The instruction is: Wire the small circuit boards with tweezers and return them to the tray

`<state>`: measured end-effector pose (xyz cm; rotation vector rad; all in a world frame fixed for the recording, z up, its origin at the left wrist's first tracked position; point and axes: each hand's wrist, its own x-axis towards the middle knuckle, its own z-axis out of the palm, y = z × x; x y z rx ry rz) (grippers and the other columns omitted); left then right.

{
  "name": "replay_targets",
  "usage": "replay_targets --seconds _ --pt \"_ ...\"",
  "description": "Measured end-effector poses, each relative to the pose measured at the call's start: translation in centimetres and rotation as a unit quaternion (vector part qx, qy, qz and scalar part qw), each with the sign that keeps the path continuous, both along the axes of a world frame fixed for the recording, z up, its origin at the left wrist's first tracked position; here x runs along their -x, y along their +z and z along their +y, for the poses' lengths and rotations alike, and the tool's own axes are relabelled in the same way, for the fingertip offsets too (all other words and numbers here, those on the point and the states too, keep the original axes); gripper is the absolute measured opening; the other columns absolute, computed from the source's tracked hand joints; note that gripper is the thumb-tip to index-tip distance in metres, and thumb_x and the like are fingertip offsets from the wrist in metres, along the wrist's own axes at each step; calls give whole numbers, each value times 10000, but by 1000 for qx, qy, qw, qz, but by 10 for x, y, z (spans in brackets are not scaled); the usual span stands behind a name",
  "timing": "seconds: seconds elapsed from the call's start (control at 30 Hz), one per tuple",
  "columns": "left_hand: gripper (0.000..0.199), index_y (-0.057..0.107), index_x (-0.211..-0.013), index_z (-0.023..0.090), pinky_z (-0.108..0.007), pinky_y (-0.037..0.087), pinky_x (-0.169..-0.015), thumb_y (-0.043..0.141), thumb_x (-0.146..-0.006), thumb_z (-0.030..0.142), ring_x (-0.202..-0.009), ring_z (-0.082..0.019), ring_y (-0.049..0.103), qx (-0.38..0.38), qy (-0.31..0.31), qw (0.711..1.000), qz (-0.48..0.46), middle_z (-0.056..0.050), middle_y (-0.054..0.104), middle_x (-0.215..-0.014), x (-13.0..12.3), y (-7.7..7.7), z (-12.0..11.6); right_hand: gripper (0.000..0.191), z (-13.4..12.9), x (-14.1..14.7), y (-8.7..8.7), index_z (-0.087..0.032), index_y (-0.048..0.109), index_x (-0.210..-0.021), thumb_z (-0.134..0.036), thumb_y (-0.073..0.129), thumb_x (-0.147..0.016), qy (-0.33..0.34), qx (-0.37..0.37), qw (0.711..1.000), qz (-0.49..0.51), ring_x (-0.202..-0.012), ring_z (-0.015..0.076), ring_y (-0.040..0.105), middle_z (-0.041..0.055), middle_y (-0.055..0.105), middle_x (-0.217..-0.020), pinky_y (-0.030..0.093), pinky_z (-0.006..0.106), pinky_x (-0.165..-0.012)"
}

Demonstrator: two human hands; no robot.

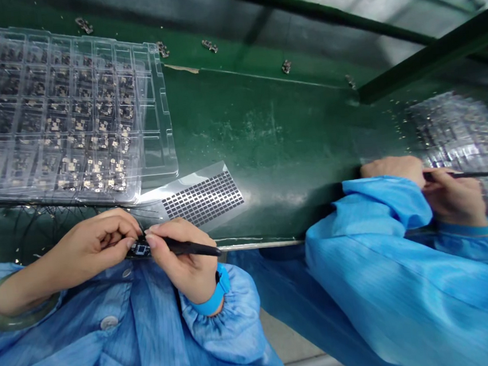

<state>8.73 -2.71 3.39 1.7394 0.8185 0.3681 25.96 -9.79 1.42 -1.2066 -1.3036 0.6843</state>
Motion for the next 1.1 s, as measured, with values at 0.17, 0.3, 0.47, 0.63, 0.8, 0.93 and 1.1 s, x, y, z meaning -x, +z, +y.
replay_targets --seconds 0.17,0.3,0.47,0.63,0.8,0.93,1.1 --pt "105 598 -794 161 -208 412 -570 517 -820 100 -671 -102 524 -7 3 1000 -12 -18 600 -869 1 -3 0 284 5 -11 6 -252 655 -1041 -107 665 -797 76 -36 995 -57 -765 182 692 41 739 -886 578 335 -650" --pt "98 592 -797 158 -200 415 -560 522 -832 99 -662 -94 522 -9 8 999 -40 -19 595 -865 2 -3 -2 293 3 -16 3 -266 657 -1083 -157 665 -811 61 -55 996 -28 -782 193 685 37 738 -915 572 359 -660" --pt "86 574 -819 166 -214 441 -589 519 -869 124 -753 -119 560 -33 35 996 -69 -37 608 -900 6 -2 -6 243 -2 -11 7 -241 654 -886 -312 432 -958 -114 -27 992 55 -777 188 654 50 699 -931 545 364 -659" --pt "87 580 -848 176 -243 482 -635 505 -885 151 -827 -149 587 -81 69 991 -84 -57 602 -922 8 1 -11 139 -6 -6 19 -209 651 -930 -295 544 -905 -10 148 988 -49 -608 126 611 13 689 -778 496 243 -554" --pt "96 577 -970 194 -210 432 -498 570 -874 189 -693 -118 567 -123 83 984 -102 -61 597 -981 10 -1 -15 129 -5 2 24 -197 622 -791 -250 560 -890 -1 136 984 -117 -545 108 584 -20 635 -641 470 214 -521" --pt "151 557 -1016 216 -257 485 -672 529 -900 123 -800 -149 604 -213 52 973 -74 -37 637 -913 13 -2 -15 94 -4 5 28 -211 590 -803 -191 553 -887 6 77 985 -156 -587 112 602 -13 653 -692 477 221 -555" --pt "100 520 -950 201 -223 464 -646 462 -931 123 -739 -124 586 -192 -43 980 -32 -9 609 -826 19 8 -9 91 -8 7 31 -220 576 -878 -167 511 -914 38 -6 973 -227 -594 128 615 1 659 -690 490 242 -561"
